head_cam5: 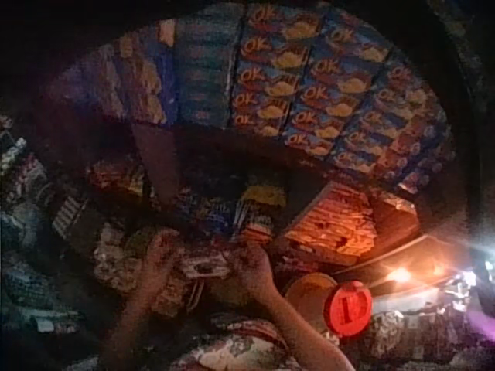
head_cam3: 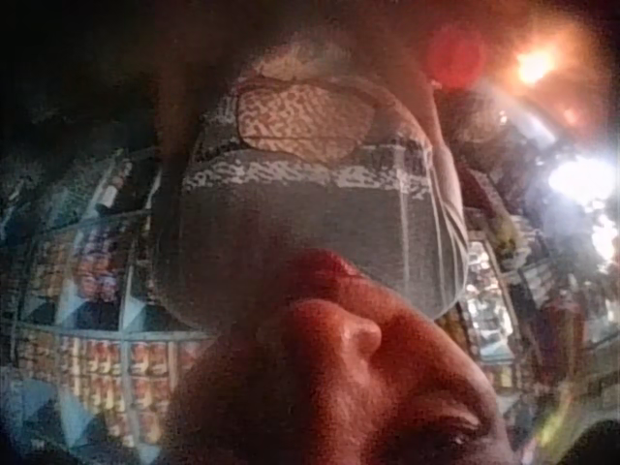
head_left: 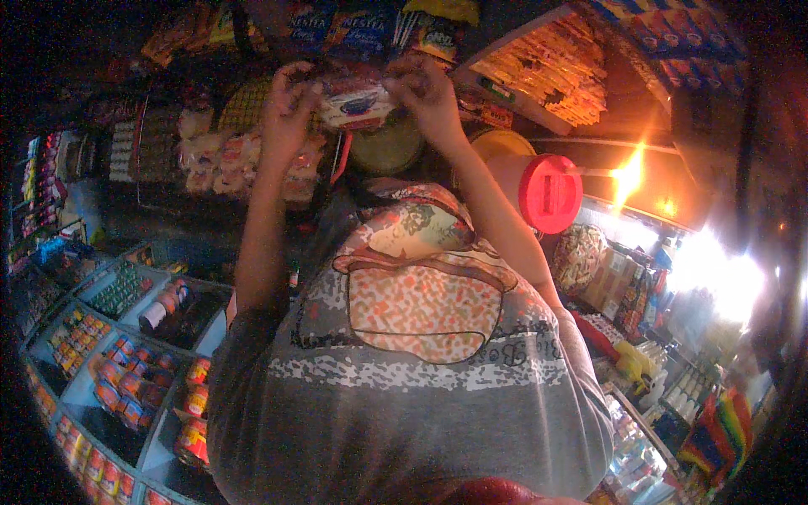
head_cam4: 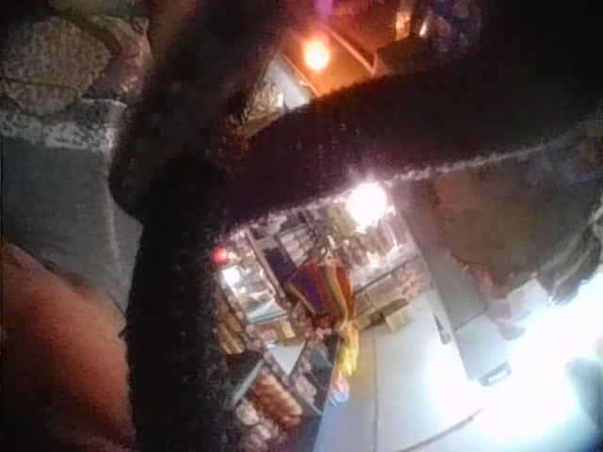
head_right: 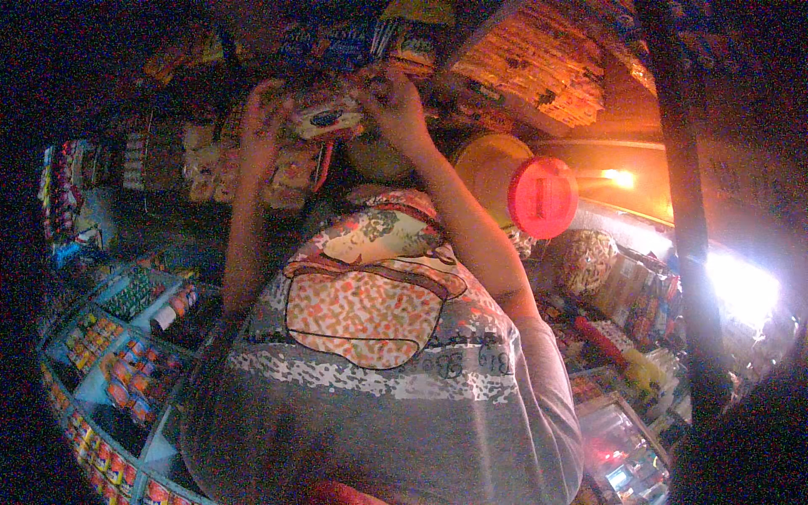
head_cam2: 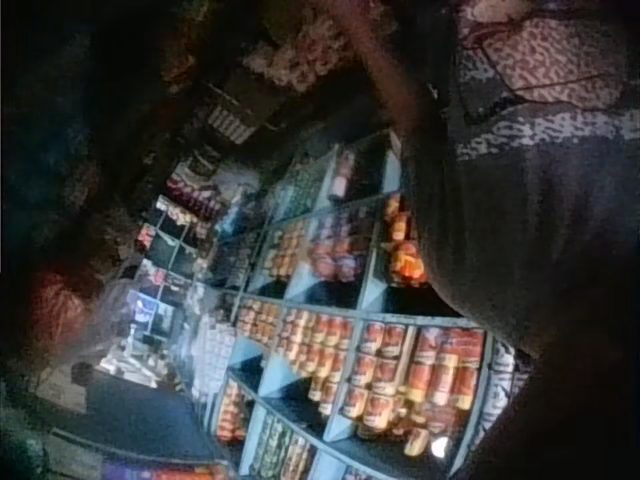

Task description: The person repeatedly picks up small packaged items from a shelf, briefly holds them up, and places them back. The action is repetitive and involves handling multiple identical-looking packages.

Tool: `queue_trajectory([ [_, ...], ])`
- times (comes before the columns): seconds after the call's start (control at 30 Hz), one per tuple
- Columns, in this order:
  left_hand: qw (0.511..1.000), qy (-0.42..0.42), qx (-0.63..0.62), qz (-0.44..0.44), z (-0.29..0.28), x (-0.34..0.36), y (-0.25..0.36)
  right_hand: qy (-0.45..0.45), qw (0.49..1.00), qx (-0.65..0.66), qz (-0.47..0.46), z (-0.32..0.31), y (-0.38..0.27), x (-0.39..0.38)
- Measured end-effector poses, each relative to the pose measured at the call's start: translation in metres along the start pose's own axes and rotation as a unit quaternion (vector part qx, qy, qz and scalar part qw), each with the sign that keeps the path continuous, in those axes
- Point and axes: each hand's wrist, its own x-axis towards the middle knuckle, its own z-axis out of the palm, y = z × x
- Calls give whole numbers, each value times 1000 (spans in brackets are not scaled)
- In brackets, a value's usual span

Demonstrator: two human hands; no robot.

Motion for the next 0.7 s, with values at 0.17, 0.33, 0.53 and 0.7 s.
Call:
queue_trajectory([
  [0.17, 978, -148, -94, -115, -20, 5, -40, -66, 997, -40, -22, -6, 21, -7],
  [0.33, 981, -114, 126, 96, -16, -11, -11, -125, 984, -128, 3, -5, -5, -16],
  [0.53, 985, -90, 150, 12, -18, -3, -36, -119, 956, -264, -43, -17, 1, -10],
  [0.7, 968, -78, -172, -163, 32, -7, -43, -82, 992, -81, 44, -31, 21, -17],
])
